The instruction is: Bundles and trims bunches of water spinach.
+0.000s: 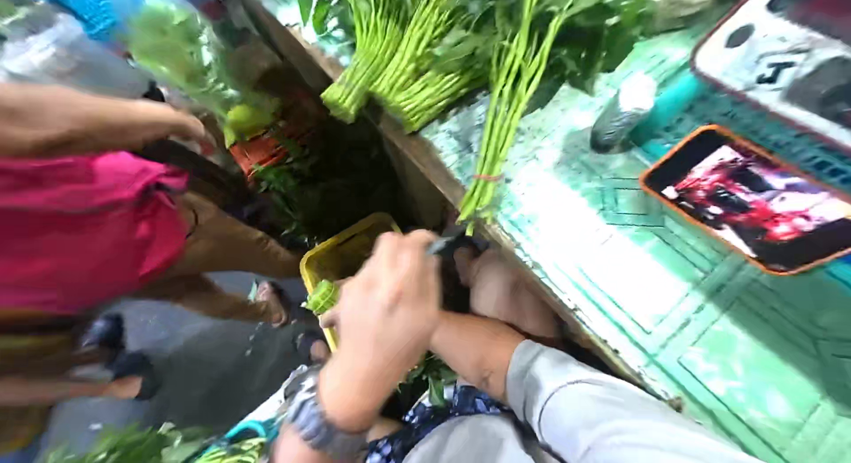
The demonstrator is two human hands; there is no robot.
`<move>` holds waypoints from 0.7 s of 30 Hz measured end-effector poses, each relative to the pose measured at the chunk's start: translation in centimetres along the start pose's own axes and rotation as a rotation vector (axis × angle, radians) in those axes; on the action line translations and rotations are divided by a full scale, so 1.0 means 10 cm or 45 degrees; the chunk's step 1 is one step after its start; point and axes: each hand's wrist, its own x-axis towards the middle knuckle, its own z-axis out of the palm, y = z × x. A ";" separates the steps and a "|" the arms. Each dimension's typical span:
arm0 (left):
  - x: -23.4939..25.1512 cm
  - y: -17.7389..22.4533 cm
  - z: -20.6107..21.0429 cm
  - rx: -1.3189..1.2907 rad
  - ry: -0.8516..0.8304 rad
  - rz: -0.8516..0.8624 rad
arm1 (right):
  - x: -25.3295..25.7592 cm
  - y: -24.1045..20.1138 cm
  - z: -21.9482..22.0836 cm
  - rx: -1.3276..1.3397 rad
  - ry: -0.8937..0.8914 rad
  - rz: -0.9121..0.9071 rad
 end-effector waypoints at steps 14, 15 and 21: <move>-0.02 -0.90 -0.81 0.182 -0.171 -0.331 | -0.27 -0.25 -0.28 0.537 -0.503 -0.505; -0.13 -1.02 -0.81 0.293 -0.284 -0.367 | -0.29 -0.30 -0.26 0.544 -0.570 -0.500; -0.34 -1.29 -0.62 0.119 -0.345 -0.237 | -0.26 -0.29 -0.12 0.729 -0.790 -0.568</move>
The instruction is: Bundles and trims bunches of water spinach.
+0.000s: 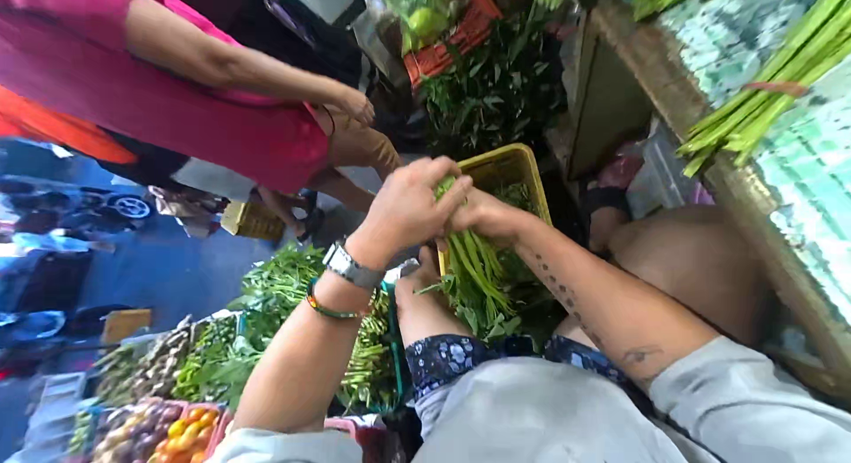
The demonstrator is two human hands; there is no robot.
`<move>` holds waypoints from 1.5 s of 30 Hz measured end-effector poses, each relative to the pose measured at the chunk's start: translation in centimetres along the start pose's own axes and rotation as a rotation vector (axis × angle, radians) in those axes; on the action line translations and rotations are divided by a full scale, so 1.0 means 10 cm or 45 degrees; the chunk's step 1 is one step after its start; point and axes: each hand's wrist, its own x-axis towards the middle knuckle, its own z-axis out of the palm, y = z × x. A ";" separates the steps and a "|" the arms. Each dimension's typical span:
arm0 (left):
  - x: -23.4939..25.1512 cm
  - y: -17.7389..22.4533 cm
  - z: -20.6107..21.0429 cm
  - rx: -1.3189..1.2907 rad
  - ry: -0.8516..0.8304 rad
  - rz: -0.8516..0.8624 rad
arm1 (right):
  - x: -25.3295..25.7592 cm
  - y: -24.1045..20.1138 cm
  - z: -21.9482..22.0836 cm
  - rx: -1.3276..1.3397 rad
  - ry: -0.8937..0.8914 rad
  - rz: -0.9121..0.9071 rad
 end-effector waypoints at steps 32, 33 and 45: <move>-0.24 0.11 -0.26 0.637 0.451 0.105 | 0.01 0.19 0.00 -0.427 0.336 0.096; -0.23 0.12 -0.25 0.681 0.423 0.078 | 0.00 0.17 0.01 -0.461 0.346 0.124; -0.12 -0.26 -0.78 -0.105 0.277 -0.504 | 0.00 0.19 -0.05 -0.789 0.359 0.301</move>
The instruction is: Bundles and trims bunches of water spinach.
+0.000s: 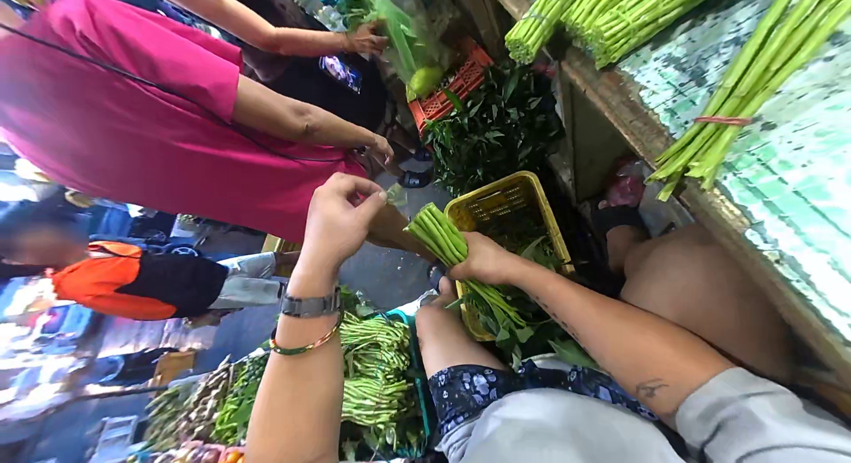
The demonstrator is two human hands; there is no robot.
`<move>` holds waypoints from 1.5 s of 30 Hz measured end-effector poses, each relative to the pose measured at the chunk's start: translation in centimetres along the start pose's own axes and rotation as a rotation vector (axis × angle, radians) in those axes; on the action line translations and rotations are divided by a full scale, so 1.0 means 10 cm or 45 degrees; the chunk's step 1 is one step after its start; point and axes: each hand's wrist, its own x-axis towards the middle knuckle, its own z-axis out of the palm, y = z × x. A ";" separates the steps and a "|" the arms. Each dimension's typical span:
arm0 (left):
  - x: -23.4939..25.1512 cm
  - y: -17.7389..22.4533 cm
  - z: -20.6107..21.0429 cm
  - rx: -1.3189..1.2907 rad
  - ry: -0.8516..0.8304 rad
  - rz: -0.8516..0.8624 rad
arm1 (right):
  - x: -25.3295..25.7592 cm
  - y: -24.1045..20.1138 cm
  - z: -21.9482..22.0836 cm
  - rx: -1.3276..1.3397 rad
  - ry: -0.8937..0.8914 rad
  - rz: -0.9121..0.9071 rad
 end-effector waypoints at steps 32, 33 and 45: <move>-0.39 -0.61 0.36 -0.078 -0.386 0.063 | -0.09 -0.08 -0.06 0.144 0.420 -0.314; -0.51 -0.57 0.51 -0.133 -0.447 0.007 | -0.05 -0.09 -0.09 0.327 0.566 -0.257; -0.09 -0.64 0.72 -0.711 0.435 -0.174 | -0.11 -0.13 0.00 0.932 0.034 -0.452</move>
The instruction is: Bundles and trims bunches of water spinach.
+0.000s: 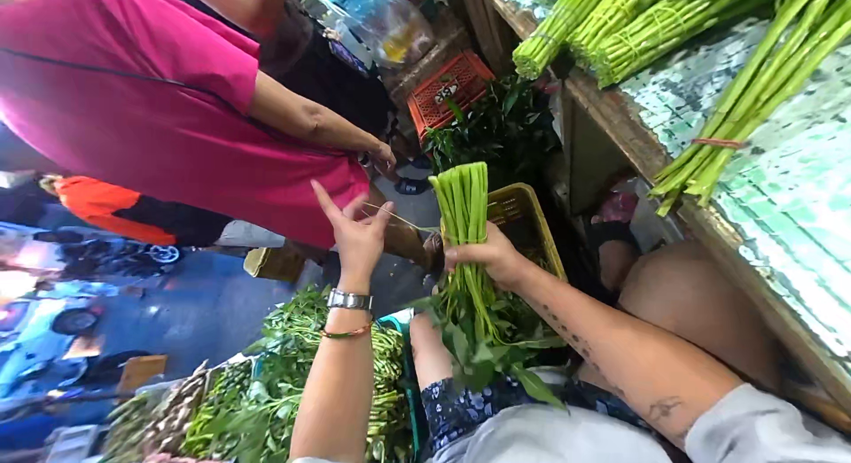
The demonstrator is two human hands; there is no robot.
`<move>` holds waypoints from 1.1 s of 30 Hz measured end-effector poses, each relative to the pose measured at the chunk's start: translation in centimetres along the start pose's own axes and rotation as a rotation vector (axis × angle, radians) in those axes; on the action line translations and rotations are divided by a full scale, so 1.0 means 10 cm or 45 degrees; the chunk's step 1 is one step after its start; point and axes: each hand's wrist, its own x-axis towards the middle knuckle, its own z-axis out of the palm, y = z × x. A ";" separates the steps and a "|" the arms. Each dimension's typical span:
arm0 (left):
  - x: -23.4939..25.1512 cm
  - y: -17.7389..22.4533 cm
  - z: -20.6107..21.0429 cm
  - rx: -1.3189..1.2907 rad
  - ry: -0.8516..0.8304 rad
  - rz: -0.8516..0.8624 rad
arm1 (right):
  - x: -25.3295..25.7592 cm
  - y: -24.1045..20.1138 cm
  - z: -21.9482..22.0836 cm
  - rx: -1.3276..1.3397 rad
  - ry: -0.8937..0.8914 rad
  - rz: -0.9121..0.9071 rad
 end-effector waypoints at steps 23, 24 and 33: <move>-0.29 0.90 0.15 -0.780 -0.659 0.500 | 0.13 0.12 -0.11 -0.600 0.222 0.295; -0.25 0.80 0.25 -0.878 -0.466 0.449 | 0.14 0.08 -0.07 -0.616 0.435 0.215; -0.23 0.67 0.79 0.087 -0.302 0.160 | 0.08 0.23 -0.15 -1.422 0.424 -0.008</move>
